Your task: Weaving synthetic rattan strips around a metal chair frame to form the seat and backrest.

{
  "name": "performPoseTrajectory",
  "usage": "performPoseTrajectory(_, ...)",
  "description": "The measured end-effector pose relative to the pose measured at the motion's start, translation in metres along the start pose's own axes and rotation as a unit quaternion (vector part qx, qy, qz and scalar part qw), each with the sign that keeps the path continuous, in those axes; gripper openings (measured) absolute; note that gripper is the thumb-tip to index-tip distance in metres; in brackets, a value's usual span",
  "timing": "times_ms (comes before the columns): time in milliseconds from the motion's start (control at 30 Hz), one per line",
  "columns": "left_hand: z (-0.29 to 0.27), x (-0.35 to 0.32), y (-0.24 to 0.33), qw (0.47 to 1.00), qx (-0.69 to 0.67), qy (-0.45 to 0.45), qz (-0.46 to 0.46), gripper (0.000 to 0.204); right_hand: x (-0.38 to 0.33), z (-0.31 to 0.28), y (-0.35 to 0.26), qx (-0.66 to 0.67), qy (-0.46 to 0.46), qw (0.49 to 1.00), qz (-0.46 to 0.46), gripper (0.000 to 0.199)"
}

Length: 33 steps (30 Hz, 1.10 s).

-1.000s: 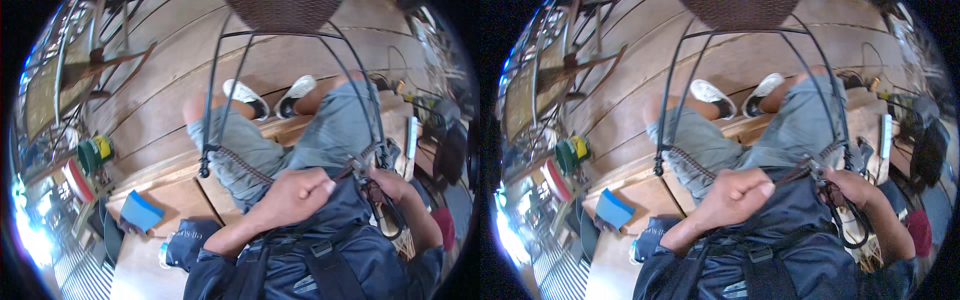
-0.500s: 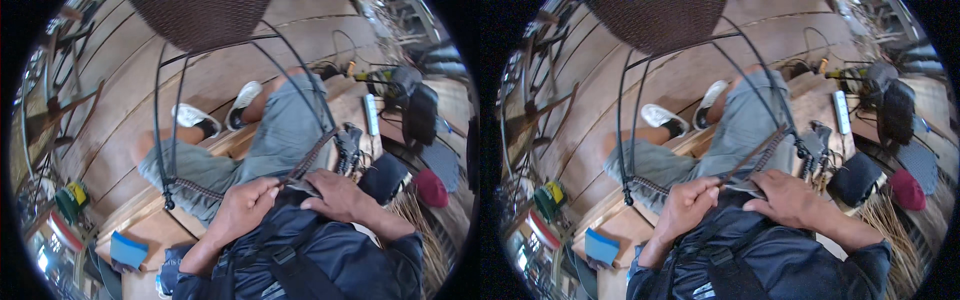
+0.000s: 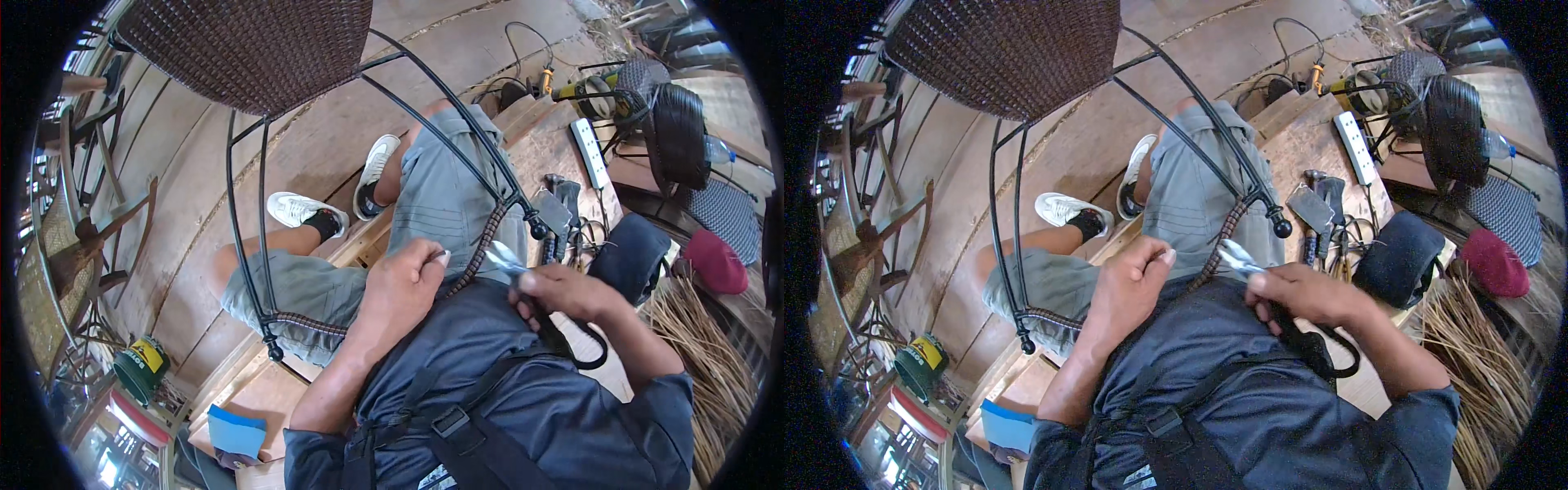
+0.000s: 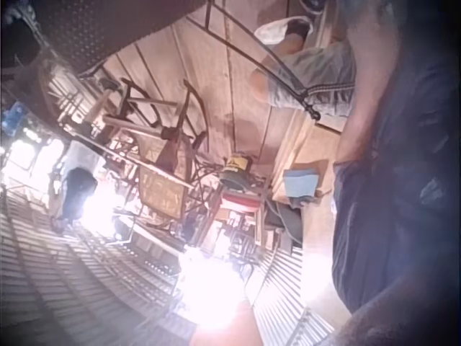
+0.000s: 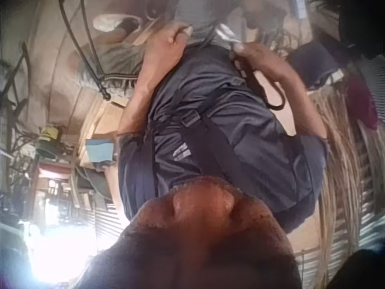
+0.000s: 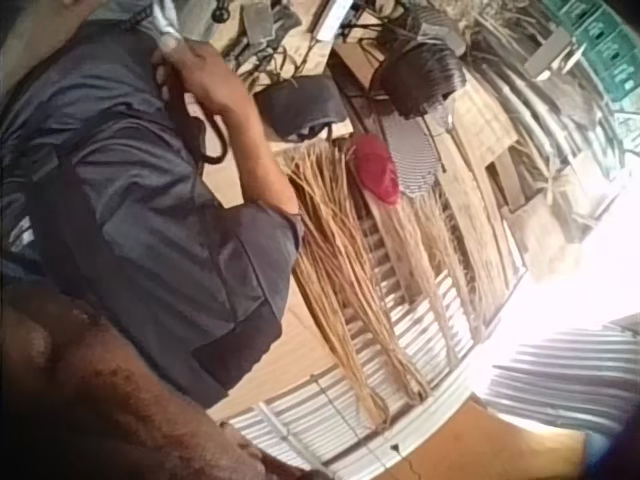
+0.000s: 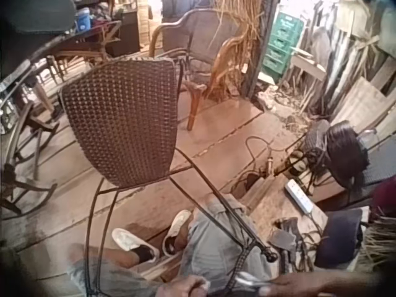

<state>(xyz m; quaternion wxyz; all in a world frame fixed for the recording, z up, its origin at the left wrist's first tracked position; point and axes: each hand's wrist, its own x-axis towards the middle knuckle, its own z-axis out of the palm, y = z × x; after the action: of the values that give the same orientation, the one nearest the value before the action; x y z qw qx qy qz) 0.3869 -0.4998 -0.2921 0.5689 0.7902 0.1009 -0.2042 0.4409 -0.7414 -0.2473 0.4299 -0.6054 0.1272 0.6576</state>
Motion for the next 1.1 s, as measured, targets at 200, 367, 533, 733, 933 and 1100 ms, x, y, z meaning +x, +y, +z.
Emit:
performPoseTrajectory(200, -0.035, -0.027, -0.017, 0.955, 0.231, 0.16, 0.092, 0.031, 0.0, -0.038, 0.059, 0.328, 0.201, 0.898, -0.214, 0.042)
performPoseTrajectory(367, -0.091, -0.063, -0.04, 0.938, 0.145, 0.308, 0.066, 0.017, 0.042, -0.083, 0.128, 0.347, 0.353, 0.859, -0.129, 0.04)
performPoseTrajectory(533, -0.123, -0.105, -0.08, 0.902, 0.044, 0.428, -0.033, 0.016, 0.073, -0.095, 0.131, 0.423, 0.177, 0.888, -0.035, 0.036)
performPoseTrajectory(733, -0.086, -0.09, -0.067, 0.907, 0.06, 0.412, -0.059, 0.014, 0.071, -0.091, 0.118, 0.114, 0.306, 0.945, -0.026, 0.044)
performPoseTrajectory(933, -0.024, -0.016, -0.011, 0.985, 0.101, 0.132, 0.056, 0.019, 0.022, -0.069, 0.067, 0.23, 0.315, 0.91, -0.139, 0.042)
performPoseTrajectory(1100, -0.001, 0.008, -0.014, 0.97, 0.194, -0.008, 0.144, 0.023, 0.002, -0.047, 0.044, 0.183, 0.263, 0.924, -0.206, 0.041)
